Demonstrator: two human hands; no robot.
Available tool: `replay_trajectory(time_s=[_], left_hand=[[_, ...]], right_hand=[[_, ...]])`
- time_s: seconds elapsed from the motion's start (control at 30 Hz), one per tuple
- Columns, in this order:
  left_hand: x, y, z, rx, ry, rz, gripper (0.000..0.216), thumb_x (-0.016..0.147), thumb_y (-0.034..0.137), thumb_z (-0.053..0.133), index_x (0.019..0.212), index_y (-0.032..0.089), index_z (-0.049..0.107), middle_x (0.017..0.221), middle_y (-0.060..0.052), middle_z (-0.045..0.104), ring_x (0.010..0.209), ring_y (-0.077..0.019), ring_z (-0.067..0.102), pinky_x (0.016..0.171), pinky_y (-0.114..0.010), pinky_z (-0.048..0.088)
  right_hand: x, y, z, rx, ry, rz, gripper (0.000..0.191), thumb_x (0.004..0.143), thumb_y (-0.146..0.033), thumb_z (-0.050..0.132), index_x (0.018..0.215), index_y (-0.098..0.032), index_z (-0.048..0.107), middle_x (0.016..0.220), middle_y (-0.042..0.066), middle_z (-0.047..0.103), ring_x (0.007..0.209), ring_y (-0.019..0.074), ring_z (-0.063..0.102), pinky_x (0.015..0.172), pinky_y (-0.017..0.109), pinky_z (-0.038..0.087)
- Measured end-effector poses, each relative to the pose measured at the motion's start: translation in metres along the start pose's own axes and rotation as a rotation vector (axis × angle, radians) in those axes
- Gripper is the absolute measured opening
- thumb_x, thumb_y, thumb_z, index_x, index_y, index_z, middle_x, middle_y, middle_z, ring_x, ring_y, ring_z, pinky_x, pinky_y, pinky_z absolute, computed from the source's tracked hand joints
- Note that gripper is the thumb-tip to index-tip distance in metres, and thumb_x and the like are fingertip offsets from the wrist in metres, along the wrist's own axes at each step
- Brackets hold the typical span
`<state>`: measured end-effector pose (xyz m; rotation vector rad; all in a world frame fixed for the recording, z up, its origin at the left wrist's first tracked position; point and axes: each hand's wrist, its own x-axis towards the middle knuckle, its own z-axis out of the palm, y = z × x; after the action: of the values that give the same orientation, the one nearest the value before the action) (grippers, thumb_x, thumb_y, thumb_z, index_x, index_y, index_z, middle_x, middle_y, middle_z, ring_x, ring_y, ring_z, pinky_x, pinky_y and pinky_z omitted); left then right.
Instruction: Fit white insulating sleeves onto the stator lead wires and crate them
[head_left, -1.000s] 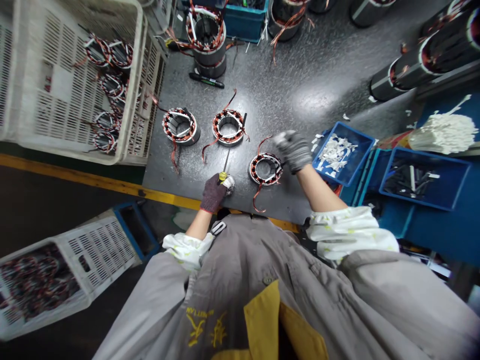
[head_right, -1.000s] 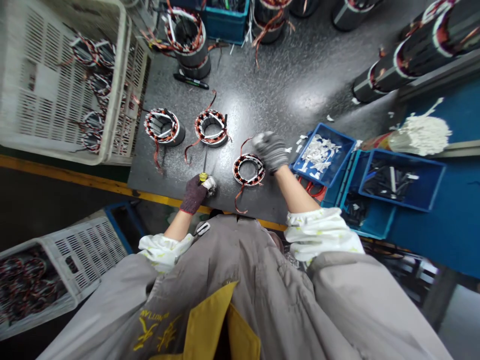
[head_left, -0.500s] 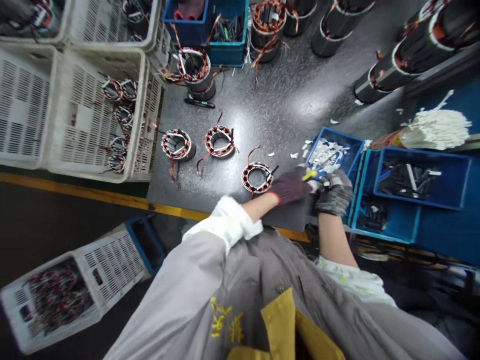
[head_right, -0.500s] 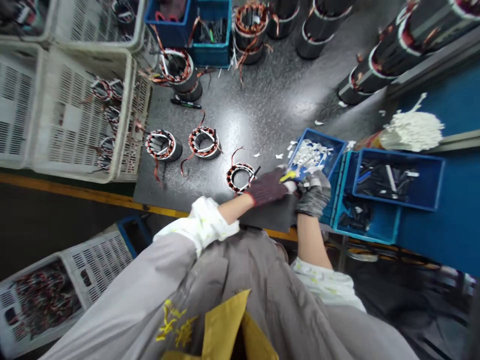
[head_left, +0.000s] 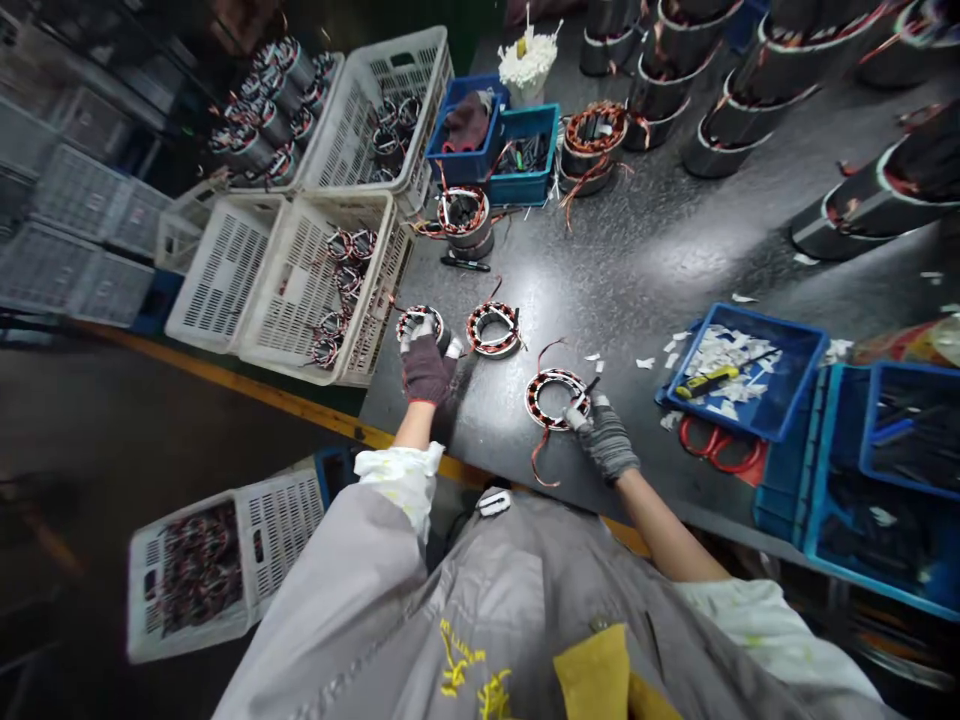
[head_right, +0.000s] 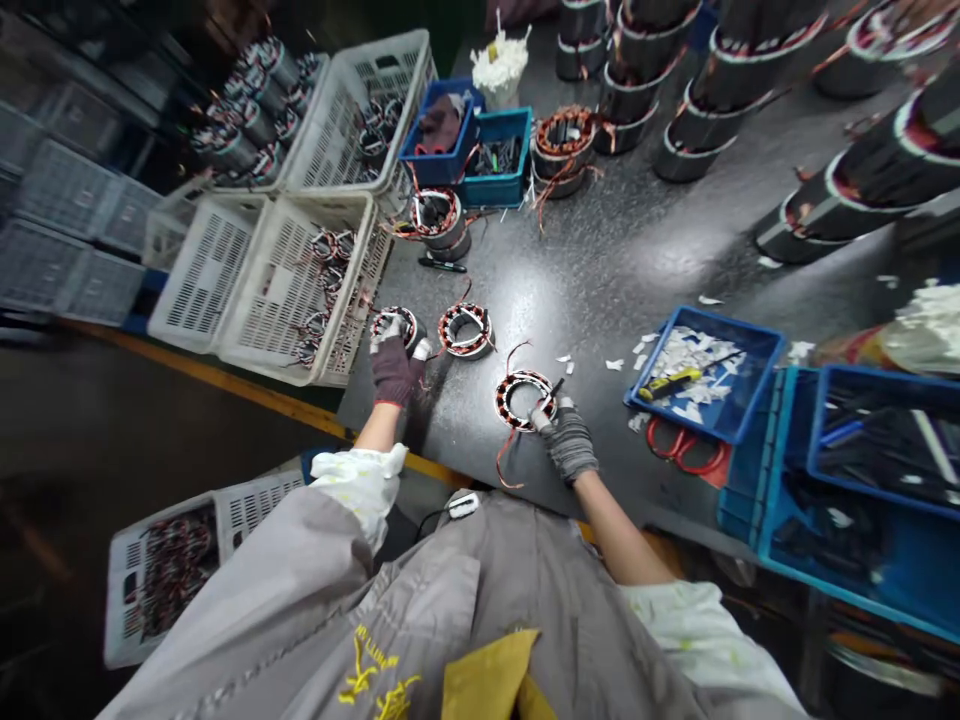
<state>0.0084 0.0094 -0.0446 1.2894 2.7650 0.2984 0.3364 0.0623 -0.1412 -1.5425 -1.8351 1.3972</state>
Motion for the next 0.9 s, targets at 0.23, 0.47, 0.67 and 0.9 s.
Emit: replay_trajectory(time_s=[0.23, 0.47, 0.67, 0.9], left_hand=[[0.018, -0.033, 0.001, 0.061, -0.180, 0.046, 0.094, 0.095, 0.062, 0.072, 0.168, 0.008, 0.047, 0.170, -0.027, 0.052, 0.157, -0.0446, 0.052, 0.134, -0.059, 0.035], [-0.007, -0.052, -0.005, 0.075, -0.065, 0.405, 0.075, 0.103, 0.049, 0.061, 0.166, 0.011, 0.052, 0.170, -0.023, 0.053, 0.166, -0.0393, 0.041, 0.140, -0.062, 0.018], [-0.013, -0.050, 0.000, 0.111, -0.184, 0.604, 0.067, 0.102, 0.028, 0.054, 0.168, 0.018, 0.052, 0.174, -0.016, 0.050, 0.167, -0.0345, 0.040, 0.141, -0.058, 0.018], [0.012, -0.064, 0.000, 0.082, -0.211, 0.638, 0.064, 0.098, 0.028, 0.051, 0.159, 0.013, 0.060, 0.165, -0.020, 0.060, 0.160, -0.0376, 0.049, 0.137, -0.059, 0.027]], right_hand=[[0.014, -0.049, 0.057, -0.082, -0.129, -0.082, 0.056, 0.088, -0.048, 0.063, 0.134, -0.017, 0.071, 0.116, 0.016, 0.079, 0.103, 0.0308, 0.074, 0.099, 0.048, 0.062], [0.050, -0.109, 0.103, -0.475, -0.096, -0.472, 0.084, 0.088, -0.046, 0.074, 0.164, -0.015, 0.055, 0.176, 0.022, 0.045, 0.165, 0.0441, 0.033, 0.136, 0.066, 0.017], [0.072, -0.125, 0.157, -0.484, -0.143, -0.331, 0.088, 0.093, -0.036, 0.063, 0.175, -0.014, 0.039, 0.182, 0.019, 0.036, 0.172, 0.0415, 0.018, 0.139, 0.065, 0.003], [0.079, -0.135, 0.149, -0.258, -0.298, -0.501, 0.080, 0.089, -0.036, 0.076, 0.166, -0.025, 0.054, 0.172, 0.012, 0.054, 0.161, 0.0350, 0.043, 0.137, 0.056, 0.028]])
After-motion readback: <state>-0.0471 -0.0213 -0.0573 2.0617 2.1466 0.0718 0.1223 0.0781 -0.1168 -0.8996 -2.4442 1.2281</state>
